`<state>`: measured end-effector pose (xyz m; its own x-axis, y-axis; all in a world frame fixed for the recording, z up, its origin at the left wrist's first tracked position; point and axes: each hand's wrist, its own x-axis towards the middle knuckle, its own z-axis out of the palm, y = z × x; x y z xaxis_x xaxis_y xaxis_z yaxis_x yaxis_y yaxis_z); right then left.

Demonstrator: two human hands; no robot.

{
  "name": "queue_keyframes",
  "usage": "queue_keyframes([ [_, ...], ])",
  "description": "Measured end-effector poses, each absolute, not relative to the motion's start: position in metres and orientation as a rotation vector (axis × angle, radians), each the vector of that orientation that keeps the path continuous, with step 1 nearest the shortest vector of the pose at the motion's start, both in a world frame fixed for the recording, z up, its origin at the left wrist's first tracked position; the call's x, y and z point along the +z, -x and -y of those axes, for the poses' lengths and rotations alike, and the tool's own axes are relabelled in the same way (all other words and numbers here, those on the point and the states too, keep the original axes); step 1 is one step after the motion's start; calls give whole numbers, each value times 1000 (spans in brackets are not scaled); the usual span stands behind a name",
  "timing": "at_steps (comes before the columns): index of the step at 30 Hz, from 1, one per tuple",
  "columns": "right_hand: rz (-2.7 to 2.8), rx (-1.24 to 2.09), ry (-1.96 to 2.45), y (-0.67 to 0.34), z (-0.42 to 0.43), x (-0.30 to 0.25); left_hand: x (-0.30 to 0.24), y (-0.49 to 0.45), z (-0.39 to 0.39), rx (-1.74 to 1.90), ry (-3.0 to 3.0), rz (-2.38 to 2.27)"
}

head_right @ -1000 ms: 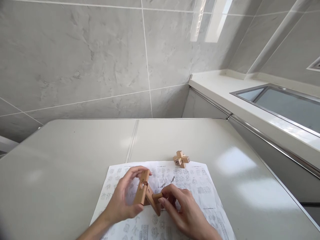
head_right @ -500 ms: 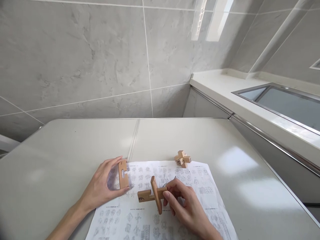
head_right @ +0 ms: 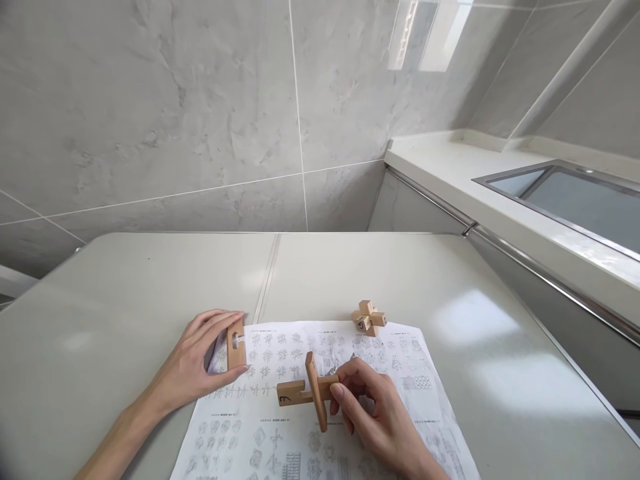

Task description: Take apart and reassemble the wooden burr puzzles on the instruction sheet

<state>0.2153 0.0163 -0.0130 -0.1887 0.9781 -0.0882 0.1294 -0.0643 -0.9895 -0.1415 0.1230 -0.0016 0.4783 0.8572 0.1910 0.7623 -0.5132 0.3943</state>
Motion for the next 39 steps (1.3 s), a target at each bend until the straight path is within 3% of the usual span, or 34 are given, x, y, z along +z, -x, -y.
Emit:
queue_keyframes([
  [6, 1385, 1351, 1243, -216, -16, -11, -2, 143, -124, 475, -2479, -1354],
  [13, 1314, 1432, 1199, -216, -16, -12, 8, 116, -106, 741, -2370, -1208],
  [22, 1157, 1695, 1004, -207, -10, -16, 17, 65, -57, 505, -1667, -832],
  [39, 1121, 2050, 628, -208, -14, -11, 17, 55, -55, 355, -1703, -785],
])
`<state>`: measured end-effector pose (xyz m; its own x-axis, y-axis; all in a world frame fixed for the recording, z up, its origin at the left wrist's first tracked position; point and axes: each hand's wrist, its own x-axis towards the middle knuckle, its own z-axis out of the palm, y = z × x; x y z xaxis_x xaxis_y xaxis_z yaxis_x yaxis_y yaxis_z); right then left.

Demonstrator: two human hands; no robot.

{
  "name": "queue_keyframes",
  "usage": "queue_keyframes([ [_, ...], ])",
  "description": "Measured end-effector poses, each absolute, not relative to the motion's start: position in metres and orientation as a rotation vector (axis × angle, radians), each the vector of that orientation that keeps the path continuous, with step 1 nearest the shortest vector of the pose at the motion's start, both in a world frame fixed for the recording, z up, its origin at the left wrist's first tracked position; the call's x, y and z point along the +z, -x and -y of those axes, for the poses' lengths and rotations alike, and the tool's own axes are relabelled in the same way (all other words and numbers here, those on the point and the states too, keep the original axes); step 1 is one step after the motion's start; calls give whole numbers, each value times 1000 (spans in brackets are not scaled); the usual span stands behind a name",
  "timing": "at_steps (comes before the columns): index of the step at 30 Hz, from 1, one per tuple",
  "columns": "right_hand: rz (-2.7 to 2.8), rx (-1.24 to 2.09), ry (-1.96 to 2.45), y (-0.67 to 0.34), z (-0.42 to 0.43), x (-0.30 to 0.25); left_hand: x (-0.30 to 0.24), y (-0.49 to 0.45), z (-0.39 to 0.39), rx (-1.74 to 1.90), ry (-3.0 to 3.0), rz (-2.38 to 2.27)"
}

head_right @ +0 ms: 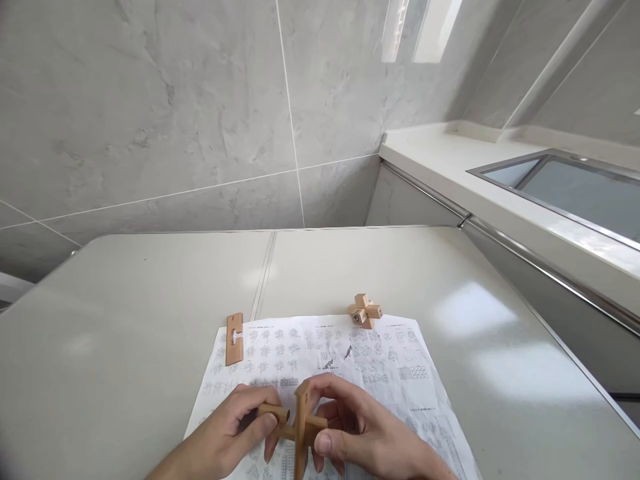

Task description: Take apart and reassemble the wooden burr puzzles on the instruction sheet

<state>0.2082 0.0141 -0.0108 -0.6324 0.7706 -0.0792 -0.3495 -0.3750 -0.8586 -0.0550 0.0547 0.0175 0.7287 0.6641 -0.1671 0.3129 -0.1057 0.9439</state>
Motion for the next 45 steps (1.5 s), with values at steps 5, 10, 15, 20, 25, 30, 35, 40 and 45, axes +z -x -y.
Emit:
queue_keyframes([
  [5, 1053, 2083, 571, -208, -17, -17, 16, 55, -57, 357, -1711, -781],
  [10, 1084, 2110, 534, -209, -17, -20, 17, 54, -57, 358, -1691, -771],
  [15, 1102, 2267, 470, -213, -15, -28, 17, 54, -55, 336, -1691, -769],
  [20, 1054, 2296, 408, -214, -19, -24, 13, 56, -57, 335, -1624, -755],
  [25, 1033, 2268, 488, -211, -21, -15, 11, 56, -58, 372, -1582, -756],
  [30, 1031, 2217, 467, -210, -22, -17, 11, 54, -60, 408, -1523, -731],
  [35, 1042, 2223, 377, -212, -24, -21, 14, 55, -61, 414, -1488, -741],
  [40, 1057, 2162, 359, -210, -23, -27, 14, 54, -62, 441, -1496, -756],
  [45, 1072, 2113, 473, -207, -21, -28, 11, 55, -62, 462, -1476, -768],
])
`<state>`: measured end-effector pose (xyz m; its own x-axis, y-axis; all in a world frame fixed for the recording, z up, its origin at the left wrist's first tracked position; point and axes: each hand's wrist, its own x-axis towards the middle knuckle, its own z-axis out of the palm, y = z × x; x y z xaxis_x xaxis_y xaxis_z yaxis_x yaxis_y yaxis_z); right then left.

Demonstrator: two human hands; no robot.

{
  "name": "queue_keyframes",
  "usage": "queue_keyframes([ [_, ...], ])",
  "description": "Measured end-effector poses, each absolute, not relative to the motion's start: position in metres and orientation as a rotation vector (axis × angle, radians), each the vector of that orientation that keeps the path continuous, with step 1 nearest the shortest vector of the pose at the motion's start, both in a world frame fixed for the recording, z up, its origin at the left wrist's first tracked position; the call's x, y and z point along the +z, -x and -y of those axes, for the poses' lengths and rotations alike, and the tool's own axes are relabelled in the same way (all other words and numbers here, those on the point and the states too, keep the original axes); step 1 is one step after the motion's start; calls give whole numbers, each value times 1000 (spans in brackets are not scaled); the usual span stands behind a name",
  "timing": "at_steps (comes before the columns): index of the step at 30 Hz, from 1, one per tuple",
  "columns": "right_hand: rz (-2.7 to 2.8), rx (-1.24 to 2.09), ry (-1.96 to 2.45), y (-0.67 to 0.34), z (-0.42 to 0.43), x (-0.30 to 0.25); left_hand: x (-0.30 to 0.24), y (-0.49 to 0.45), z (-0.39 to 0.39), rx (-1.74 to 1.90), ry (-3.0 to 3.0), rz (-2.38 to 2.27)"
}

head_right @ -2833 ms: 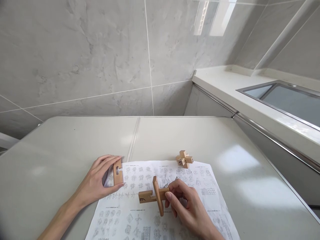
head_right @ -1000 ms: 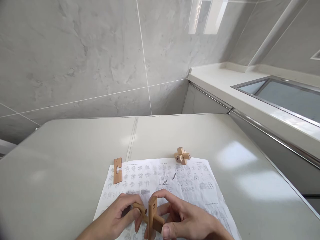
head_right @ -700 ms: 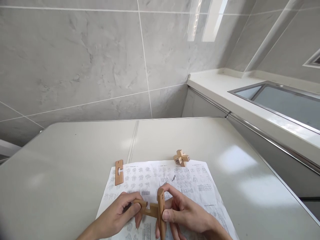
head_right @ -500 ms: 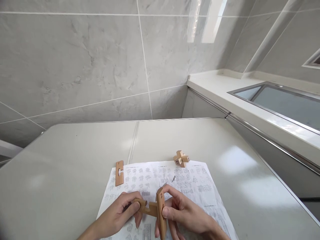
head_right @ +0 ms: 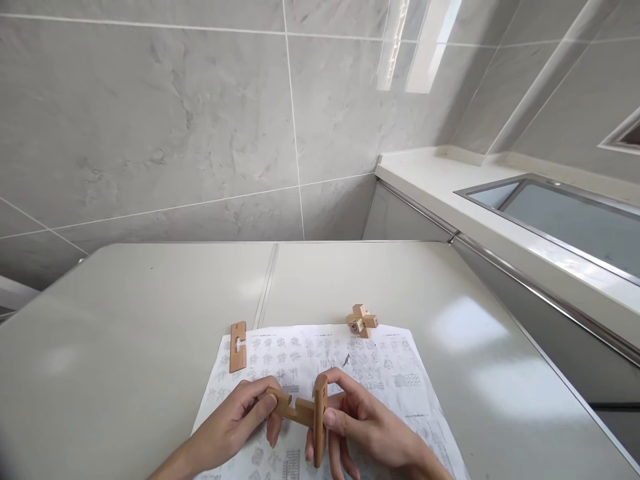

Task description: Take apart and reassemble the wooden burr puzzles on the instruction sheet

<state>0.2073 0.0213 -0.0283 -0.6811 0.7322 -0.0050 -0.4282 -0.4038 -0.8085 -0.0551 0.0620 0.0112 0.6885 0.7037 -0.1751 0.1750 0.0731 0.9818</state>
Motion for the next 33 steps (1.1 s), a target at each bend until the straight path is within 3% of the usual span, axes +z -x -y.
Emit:
queue_keyframes([
  [13, 1181, 1976, 692, -215, -19, -19, 7, 56, -58, 482, -1458, -757],
  [19, 1104, 2110, 615, -219, -18, -23, 8, 58, -55, 466, -1542, -750],
  [33, 1088, 1753, 760, -224, -19, -28, 11, 69, -65, 617, -1672, -954],
])
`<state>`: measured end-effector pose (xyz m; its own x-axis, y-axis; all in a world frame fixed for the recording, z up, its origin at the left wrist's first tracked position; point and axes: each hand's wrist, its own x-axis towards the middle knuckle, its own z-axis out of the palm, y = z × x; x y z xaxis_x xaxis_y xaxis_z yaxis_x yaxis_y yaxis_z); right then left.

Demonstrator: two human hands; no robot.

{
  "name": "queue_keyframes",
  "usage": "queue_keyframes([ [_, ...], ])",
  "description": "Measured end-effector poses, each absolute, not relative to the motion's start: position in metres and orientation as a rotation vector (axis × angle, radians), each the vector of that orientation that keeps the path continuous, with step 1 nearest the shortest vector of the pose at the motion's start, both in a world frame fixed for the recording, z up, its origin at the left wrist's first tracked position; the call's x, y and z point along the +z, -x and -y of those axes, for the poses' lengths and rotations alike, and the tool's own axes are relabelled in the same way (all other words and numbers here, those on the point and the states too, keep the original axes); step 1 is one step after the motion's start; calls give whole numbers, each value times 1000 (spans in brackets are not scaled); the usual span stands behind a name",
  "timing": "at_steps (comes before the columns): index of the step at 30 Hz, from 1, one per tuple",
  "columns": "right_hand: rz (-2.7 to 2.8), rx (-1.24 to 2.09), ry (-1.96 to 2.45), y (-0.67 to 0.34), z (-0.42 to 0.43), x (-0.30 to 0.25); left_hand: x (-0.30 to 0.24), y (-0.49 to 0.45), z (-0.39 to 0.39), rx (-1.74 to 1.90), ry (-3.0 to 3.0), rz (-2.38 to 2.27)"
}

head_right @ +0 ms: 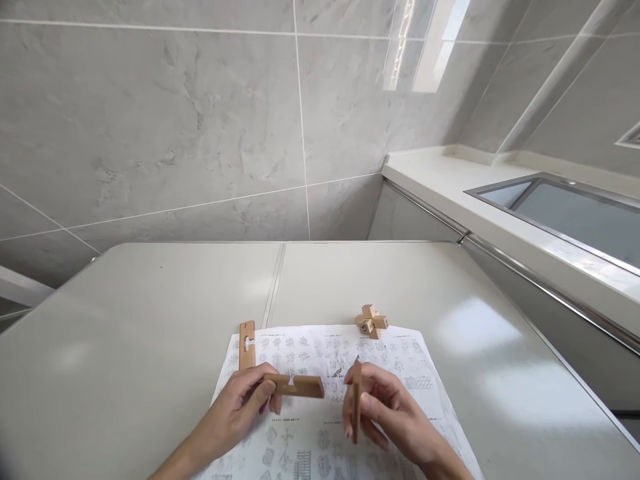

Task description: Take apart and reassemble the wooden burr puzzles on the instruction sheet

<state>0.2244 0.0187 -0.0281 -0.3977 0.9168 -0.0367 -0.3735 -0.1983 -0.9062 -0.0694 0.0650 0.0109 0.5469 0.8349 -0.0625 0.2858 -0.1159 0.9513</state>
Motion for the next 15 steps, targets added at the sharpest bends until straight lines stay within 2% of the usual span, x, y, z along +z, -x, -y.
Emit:
queue_keyframes([
  [6, 1241, 1404, 1257, -224, -19, -19, 5, 64, -61, 756, -1874, -1244],
  [15, 1800, 825, 1435, -199, -18, -31, -7, 59, -58, 768, -2591, -1142],
])
